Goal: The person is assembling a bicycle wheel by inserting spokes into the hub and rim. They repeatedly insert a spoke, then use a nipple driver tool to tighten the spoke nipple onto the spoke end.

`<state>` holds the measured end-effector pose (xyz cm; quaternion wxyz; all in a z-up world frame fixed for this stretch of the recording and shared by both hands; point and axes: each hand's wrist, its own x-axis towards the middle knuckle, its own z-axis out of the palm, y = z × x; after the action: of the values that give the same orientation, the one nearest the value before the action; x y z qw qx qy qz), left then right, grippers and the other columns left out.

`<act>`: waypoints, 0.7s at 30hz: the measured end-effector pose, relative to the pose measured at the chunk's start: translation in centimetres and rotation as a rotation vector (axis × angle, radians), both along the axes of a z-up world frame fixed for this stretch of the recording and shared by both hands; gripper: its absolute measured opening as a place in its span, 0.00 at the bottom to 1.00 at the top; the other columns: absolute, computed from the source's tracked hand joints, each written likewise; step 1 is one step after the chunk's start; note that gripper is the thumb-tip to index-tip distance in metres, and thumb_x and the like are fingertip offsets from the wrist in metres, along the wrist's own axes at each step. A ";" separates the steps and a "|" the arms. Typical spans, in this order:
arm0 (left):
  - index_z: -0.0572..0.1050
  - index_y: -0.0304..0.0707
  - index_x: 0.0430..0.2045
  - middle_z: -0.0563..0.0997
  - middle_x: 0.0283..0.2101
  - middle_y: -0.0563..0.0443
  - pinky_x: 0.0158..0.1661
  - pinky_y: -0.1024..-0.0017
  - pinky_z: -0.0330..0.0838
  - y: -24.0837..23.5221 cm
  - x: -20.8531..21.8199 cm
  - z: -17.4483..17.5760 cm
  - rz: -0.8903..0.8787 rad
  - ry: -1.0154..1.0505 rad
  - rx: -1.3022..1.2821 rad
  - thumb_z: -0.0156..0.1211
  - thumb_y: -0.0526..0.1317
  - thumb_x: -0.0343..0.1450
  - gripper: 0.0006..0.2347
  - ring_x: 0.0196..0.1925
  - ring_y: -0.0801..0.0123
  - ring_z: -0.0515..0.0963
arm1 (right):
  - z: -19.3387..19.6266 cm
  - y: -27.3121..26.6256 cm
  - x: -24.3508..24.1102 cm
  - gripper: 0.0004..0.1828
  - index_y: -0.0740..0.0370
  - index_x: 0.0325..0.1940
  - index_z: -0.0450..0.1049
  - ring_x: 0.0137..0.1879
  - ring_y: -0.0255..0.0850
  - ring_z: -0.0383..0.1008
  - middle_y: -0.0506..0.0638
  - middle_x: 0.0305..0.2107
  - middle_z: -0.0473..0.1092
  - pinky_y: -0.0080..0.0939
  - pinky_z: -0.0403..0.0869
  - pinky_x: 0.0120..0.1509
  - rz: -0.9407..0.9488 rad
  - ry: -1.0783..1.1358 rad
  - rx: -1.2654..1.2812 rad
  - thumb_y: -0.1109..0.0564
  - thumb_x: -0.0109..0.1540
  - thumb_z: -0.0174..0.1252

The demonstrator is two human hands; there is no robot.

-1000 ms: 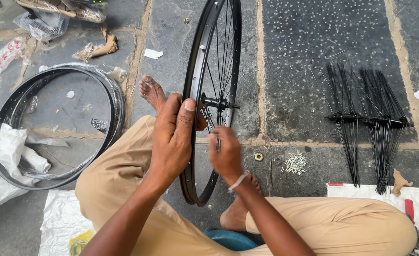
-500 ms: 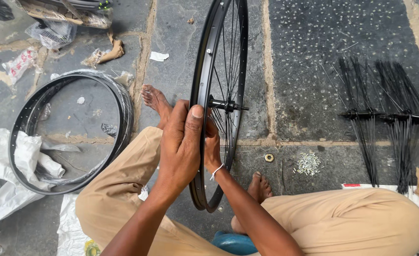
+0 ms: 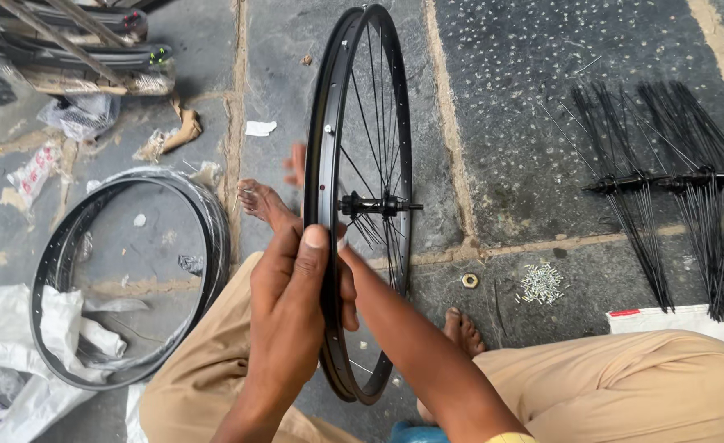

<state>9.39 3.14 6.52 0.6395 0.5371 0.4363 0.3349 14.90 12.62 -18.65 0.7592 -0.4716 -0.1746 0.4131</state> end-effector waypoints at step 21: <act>0.63 0.31 0.58 0.80 0.42 0.55 0.41 0.79 0.71 -3.1 -1.4 -7.5 -0.199 -0.144 0.284 0.65 0.45 0.72 0.25 0.41 0.80 0.76 | 7.1 -15.2 5.9 0.14 0.67 0.38 0.75 0.34 0.39 0.72 0.54 0.28 0.70 0.41 0.74 0.38 0.044 -0.465 -0.044 0.52 0.69 0.55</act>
<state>7.95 -0.01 -0.95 0.6170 0.6371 0.2822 0.3658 20.81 -2.57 -11.59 0.6789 -0.5668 -0.3459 0.3134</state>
